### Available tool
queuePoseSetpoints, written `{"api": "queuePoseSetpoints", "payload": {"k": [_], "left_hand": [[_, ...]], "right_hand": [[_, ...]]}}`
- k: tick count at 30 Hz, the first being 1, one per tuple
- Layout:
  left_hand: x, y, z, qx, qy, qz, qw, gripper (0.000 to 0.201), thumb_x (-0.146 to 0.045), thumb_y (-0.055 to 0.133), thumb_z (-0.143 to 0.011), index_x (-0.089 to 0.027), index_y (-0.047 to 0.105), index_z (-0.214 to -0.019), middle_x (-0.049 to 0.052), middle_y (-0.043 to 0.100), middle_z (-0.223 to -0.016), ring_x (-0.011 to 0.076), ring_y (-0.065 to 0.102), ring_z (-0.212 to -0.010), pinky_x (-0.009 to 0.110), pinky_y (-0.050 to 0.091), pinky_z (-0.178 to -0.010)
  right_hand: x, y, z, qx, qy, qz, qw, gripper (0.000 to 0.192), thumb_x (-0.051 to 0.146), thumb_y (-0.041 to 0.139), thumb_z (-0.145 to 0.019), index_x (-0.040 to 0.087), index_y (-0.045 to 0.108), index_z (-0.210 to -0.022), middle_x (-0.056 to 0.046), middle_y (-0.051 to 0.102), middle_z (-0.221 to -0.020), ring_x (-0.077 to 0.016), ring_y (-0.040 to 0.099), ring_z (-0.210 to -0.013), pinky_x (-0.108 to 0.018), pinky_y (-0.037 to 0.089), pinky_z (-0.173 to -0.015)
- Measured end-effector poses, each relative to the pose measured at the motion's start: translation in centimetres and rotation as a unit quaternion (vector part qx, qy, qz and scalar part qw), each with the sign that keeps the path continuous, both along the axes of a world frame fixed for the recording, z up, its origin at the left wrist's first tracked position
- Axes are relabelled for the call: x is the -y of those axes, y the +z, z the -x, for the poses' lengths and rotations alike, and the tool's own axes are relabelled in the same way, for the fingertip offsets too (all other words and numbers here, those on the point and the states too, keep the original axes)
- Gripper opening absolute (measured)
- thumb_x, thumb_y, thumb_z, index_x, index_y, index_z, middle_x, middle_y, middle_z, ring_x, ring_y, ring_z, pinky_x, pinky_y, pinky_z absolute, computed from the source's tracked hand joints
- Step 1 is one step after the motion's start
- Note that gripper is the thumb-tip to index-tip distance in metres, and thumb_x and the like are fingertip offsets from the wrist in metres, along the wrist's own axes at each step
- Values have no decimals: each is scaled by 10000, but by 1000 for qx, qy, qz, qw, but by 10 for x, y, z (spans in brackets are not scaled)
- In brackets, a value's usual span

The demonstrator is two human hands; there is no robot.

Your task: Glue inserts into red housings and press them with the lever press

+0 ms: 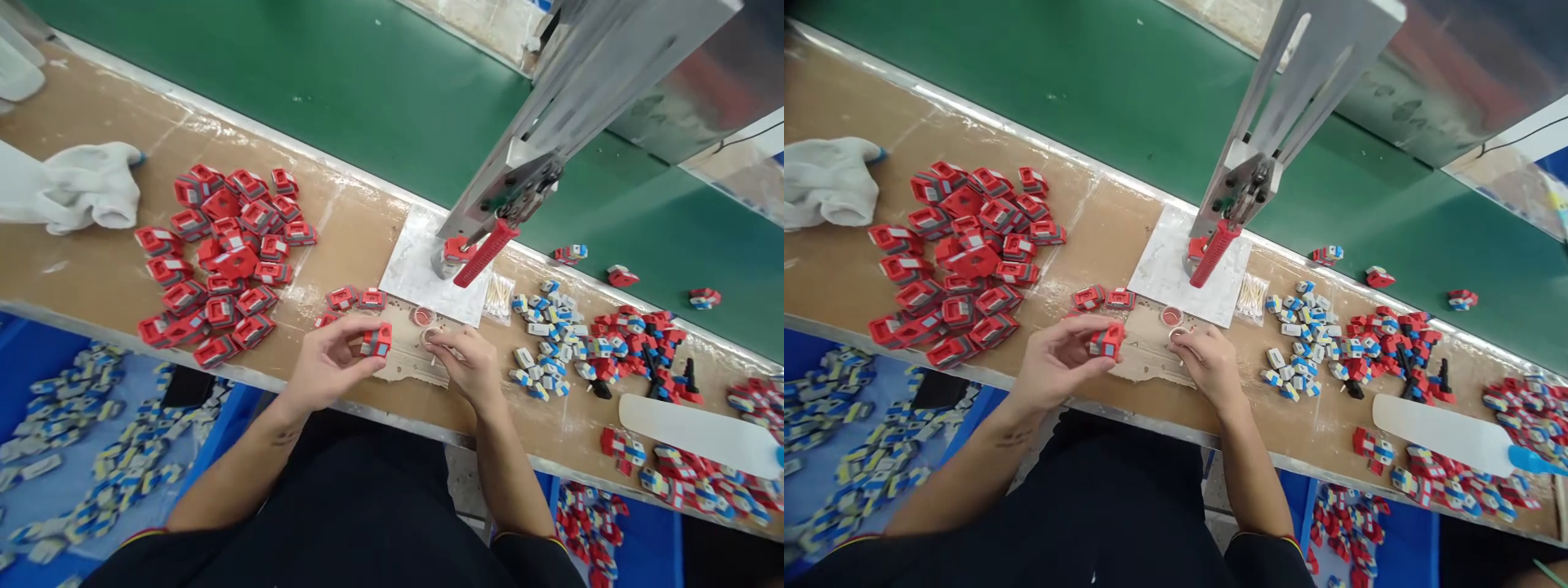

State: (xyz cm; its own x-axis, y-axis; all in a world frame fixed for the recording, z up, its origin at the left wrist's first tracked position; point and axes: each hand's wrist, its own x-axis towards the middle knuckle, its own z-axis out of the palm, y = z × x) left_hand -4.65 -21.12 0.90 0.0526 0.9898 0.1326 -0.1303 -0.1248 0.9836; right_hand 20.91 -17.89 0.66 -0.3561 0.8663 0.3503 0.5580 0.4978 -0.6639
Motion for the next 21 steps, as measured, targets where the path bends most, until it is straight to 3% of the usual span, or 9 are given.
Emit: {"api": "queuePoseSetpoints", "payload": {"k": [3, 7, 11, 15, 18, 21], "left_hand": [[12, -9, -7, -15, 29, -5, 999, 321, -313, 827, -883, -251, 765, -1192, 117, 783, -1193, 269, 783, -1098, 354, 698, -843], [17, -12, -10, -42, 39, -17, 998, 537, -231, 873, -820, -270, 703, -1327, 90, 809, -1156, 214, 807, -950, 323, 688, -853], [15, -6, -11, -109, 20, -62, 992, 328, -183, 851, -806, -242, 782, -1121, 91, 820, -1122, 226, 804, -985, 333, 679, -866], [15, -4, -18, -120, -1, -57, 991, 361, -193, 822, -810, -246, 765, -1162, 76, 820, -1077, 201, 805, -915, 305, 674, -815], [17, -6, -24, -90, -12, -28, 996, 390, -184, 823, -775, -240, 731, -1149, 68, 830, -1053, 198, 810, -872, 279, 668, -739], [19, -7, -27, -87, -19, -44, 995, 299, -156, 817, -760, -234, 737, -1037, 75, 835, -1069, 227, 818, -956, 287, 669, -750]], "right_hand": [[0, -1, -2, 22, 1, -13, 1000, 76, 229, 795, -915, 293, 817, -950, -24, 824, -826, -205, 706, -710, -349, 629, -651], [-2, 5, -4, 11, 5, -43, 999, 38, 249, 814, -910, 280, 801, -891, -17, 818, -788, -202, 696, -677, -356, 601, -633], [9, 19, 0, -127, -64, -55, 988, 48, 249, 813, -912, 290, 791, -899, -1, 789, -750, -203, 708, -661, -366, 583, -617], [33, 31, 22, -312, -134, -73, 938, 72, 257, 800, -926, 299, 790, -982, 15, 769, -725, -200, 746, -628, -353, 609, -563], [46, 32, 42, -333, -115, -43, 935, 86, 255, 793, -933, 299, 781, -1006, 6, 804, -773, -217, 795, -662, -362, 673, -580], [51, 28, 54, -314, -97, -23, 944, 67, 254, 779, -946, 288, 776, -1003, -14, 826, -801, -235, 819, -679, -347, 686, -537]]}}
